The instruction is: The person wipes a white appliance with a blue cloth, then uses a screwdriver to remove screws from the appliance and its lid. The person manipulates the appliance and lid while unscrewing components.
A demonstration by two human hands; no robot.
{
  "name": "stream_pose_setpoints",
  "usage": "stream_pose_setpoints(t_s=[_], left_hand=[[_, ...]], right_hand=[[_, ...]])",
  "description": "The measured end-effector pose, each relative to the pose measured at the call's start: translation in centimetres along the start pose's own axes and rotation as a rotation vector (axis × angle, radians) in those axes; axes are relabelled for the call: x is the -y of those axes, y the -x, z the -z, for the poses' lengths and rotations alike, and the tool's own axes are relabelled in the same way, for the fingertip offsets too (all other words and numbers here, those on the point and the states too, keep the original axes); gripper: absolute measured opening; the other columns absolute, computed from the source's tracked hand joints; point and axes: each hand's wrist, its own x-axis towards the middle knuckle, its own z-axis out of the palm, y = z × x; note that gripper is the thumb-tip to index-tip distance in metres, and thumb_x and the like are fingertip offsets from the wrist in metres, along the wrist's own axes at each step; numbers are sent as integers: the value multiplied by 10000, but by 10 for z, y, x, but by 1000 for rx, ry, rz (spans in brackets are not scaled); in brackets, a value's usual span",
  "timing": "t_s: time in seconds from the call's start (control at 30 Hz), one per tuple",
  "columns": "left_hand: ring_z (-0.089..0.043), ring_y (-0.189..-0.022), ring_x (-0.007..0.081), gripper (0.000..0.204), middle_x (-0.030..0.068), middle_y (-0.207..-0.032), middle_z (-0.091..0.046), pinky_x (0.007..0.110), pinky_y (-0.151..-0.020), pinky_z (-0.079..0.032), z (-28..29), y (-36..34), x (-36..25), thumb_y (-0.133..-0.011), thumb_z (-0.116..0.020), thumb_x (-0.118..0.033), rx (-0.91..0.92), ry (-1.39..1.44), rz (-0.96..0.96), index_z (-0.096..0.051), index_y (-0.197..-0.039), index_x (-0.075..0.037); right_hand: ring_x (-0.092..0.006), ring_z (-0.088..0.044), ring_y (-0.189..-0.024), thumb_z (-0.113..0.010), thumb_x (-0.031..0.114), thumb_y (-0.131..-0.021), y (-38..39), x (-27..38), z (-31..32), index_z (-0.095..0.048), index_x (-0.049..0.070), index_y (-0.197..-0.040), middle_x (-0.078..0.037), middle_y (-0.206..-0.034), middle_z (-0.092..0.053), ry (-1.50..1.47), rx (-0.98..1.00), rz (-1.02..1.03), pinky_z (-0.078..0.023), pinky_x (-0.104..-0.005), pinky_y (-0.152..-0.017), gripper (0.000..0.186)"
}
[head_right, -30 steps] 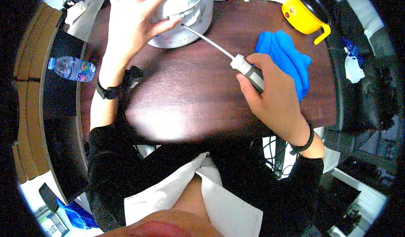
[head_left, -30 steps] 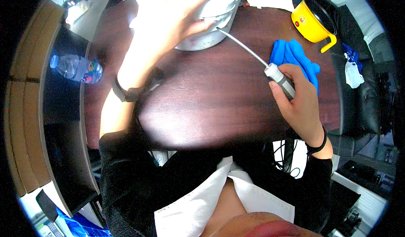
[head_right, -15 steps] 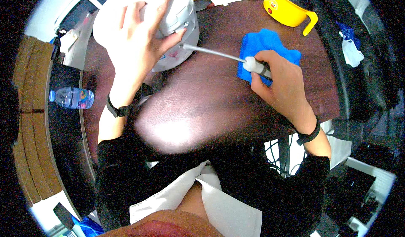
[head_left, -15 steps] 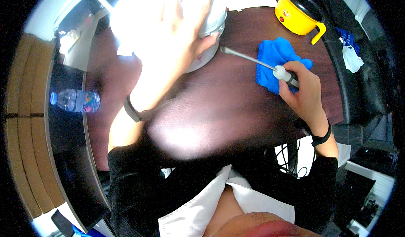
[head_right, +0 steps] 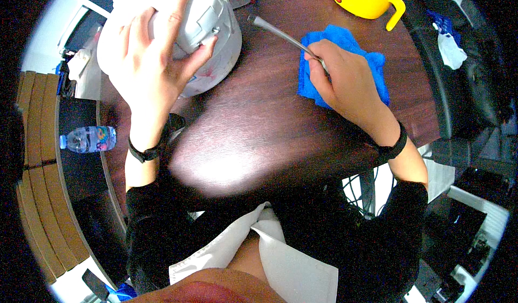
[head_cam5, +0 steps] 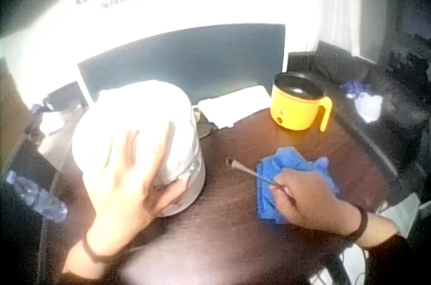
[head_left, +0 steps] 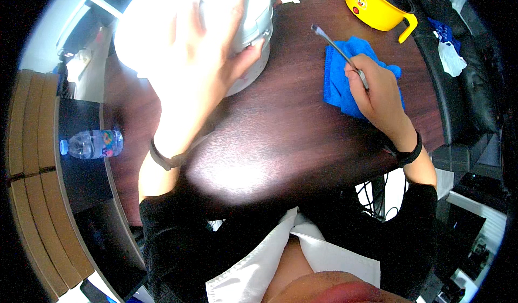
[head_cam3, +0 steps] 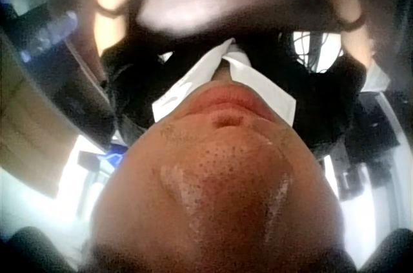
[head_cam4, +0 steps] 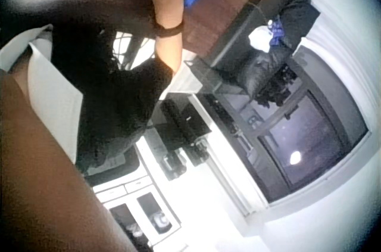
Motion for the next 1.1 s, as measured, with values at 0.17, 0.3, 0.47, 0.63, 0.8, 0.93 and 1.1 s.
stream_pose_setpoints(t_s=[0.17,0.3,0.47,0.63,0.8,0.93,1.1], left_hand=[[-587,-973,319,711,157,-1078,-590,425,-806,-497,-7,14,4,-683,-783,-465,51,54,33,-598,-1323,-214],[-601,-926,289,702,134,-1025,-600,403,-785,-496,-2,7,11,-674,-777,-501,76,105,12,-620,-1303,-231],[-606,-890,232,680,67,-977,-608,372,-776,-479,-5,4,37,-624,-816,-489,8,186,-50,-662,-1252,-280],[-599,-997,265,702,95,-1064,-611,394,-871,-473,-4,8,27,-618,-820,-494,80,106,-13,-647,-1269,-300],[-599,-916,255,739,133,-1021,-588,387,-730,-502,-7,15,27,-677,-764,-534,80,229,48,-607,-1328,-220],[-597,-898,238,763,120,-1021,-590,369,-697,-500,-8,20,32,-669,-751,-572,25,223,20,-606,-1332,-225],[-595,-902,236,765,120,-1030,-588,366,-701,-498,-5,19,32,-674,-739,-586,96,203,51,-602,-1337,-230]], right_hand=[[-343,-618,-763,-556,154,-950,-12,3,-10,-580,47,-965,-116,-869,-605,15,62,64,-481,-410,-616,111],[-353,-609,-762,-549,162,-957,-17,10,-15,-572,51,-960,-124,-871,-601,-90,55,46,-469,-421,-610,114],[-360,-599,-723,-547,203,-970,-23,20,-24,-554,57,-923,-143,-800,-592,-113,65,48,-459,-433,-591,154],[-369,-595,-667,-534,244,-986,-34,31,-31,-509,55,-839,-159,-717,-581,-60,126,33,-452,-450,-559,241],[-373,-595,-627,-536,260,-984,-36,33,-32,-511,54,-811,-163,-677,-580,-9,113,44,-455,-458,-537,270],[-370,-601,-614,-532,262,-984,-39,34,-32,-526,56,-813,-161,-658,-585,-15,132,29,-457,-460,-528,267],[-369,-603,-613,-528,265,-985,-40,34,-32,-536,55,-822,-162,-659,-590,2,136,29,-457,-464,-528,266]])
